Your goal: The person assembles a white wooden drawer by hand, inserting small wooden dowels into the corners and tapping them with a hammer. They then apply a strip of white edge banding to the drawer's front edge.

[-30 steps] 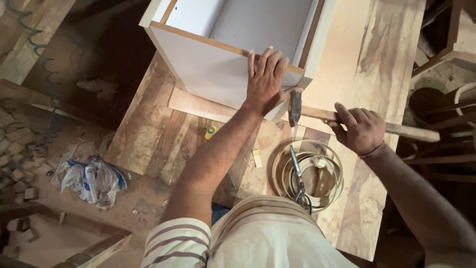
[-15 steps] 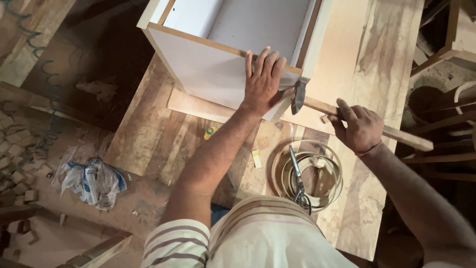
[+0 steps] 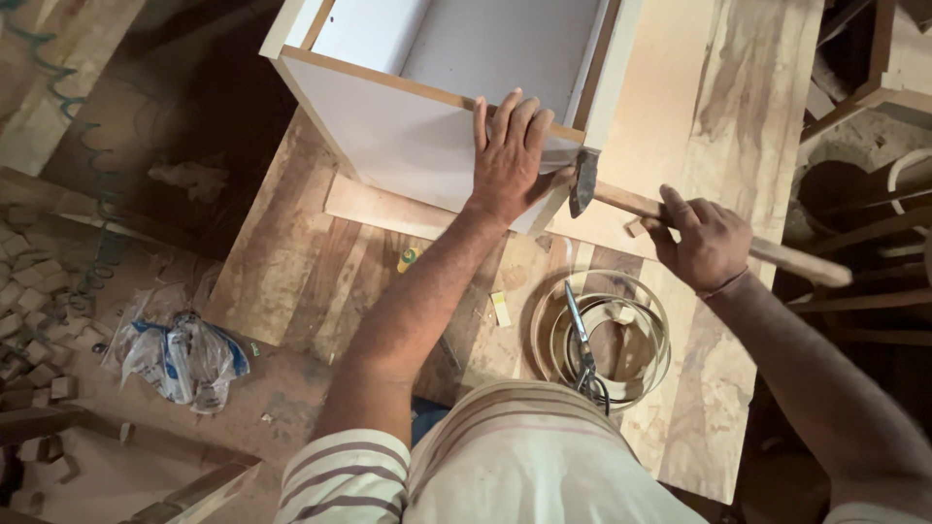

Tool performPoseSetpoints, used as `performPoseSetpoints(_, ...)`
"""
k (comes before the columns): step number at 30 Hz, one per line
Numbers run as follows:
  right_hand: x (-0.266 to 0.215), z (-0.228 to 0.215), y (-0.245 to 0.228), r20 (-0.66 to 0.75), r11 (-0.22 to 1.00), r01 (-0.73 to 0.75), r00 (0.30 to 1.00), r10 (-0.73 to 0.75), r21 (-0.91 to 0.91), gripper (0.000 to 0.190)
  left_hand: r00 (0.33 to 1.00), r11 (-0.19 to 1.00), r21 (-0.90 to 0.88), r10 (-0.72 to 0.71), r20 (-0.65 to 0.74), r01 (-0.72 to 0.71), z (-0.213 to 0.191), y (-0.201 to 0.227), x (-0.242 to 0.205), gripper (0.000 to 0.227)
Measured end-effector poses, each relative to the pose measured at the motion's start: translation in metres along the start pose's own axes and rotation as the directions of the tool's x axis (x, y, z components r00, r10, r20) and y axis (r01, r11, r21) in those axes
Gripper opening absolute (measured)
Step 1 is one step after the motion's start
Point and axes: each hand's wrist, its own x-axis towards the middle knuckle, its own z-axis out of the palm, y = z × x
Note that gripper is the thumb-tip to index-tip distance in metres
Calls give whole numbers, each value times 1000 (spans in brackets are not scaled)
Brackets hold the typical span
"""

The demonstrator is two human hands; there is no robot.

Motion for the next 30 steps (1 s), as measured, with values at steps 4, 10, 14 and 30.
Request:
performPoseSetpoints(4,4,8,0,52,1000,-23,998,22,8,42,1000,1000,14,4,-21,-3,-3,-2,0,92)
performPoseSetpoints(10,3,6,-1,1,998,-10,1000,10,59,37,1000,1000,6,-10,-6,10,-15,2,8,84)
performPoseSetpoints(14,-13,3,-6,-14,989,-3,1000,6,149,34,998,997,29,69,-15,-69,-30,2,8,83)
performPoseSetpoints(30,-17,33,-5,-6,998,-28,1000,28,58,37,998,999,-40,33,-51,-35,-35,0,30,72)
